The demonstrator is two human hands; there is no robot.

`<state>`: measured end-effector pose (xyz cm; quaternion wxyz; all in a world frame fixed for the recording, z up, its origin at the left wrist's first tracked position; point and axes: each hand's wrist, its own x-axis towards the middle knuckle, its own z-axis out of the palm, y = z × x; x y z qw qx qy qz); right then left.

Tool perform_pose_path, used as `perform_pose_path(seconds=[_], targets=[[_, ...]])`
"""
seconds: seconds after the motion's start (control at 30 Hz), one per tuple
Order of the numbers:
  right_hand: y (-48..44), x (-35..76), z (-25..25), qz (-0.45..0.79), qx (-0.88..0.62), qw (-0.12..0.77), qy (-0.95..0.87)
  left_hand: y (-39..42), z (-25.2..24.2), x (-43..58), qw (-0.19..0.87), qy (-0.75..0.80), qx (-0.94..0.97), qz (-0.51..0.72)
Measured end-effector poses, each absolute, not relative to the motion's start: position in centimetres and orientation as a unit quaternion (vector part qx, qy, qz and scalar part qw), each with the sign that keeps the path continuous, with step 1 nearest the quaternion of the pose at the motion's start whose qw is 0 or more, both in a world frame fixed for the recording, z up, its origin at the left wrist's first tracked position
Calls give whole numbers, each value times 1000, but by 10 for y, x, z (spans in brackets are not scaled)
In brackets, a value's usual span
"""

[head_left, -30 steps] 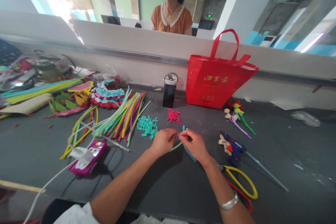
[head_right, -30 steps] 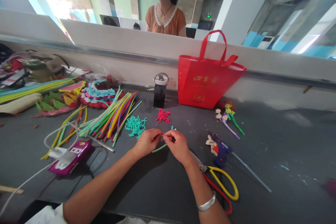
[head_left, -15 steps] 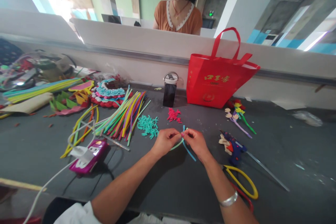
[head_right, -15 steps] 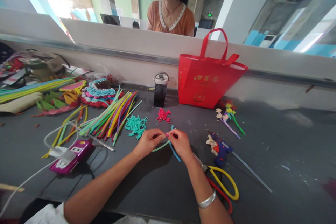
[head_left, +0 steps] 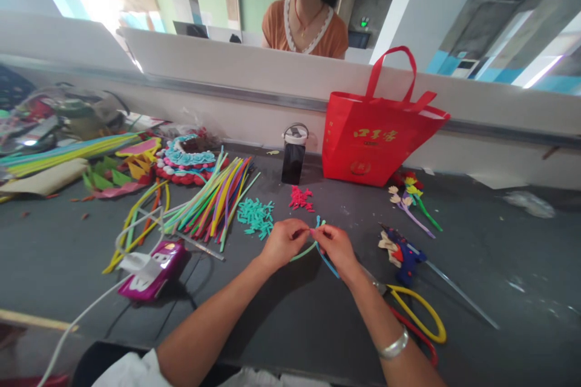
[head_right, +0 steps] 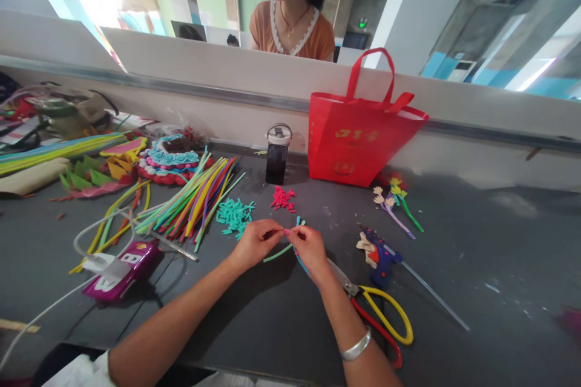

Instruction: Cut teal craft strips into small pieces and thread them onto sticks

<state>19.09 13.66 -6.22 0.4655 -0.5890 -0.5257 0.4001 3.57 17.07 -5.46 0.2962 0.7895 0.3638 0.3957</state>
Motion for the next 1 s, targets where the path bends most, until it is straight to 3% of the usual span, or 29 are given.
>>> perform_pose_path(seconds=[0.13,0.37,0.53,0.7,0.9,1.0], targets=[[133,183,-61,413,-577,461,-533,172,-58,36,279,394,770,417],[131,189,-51,262,-570,431,-649,173,-58,33,227,344,833,369],[130,201,-44,193,-556,408,-698,170,-52,33,258,306,852,339],[132,211,-42,234,-528,430,-694,166,-47,35,345,289,823,347],[137,211,-49,410,-535,481,-561,158,-46,42,593,333,623,386],[136,202,-52,428,-542,497,-526,159,-49,45,667,350,515,409]])
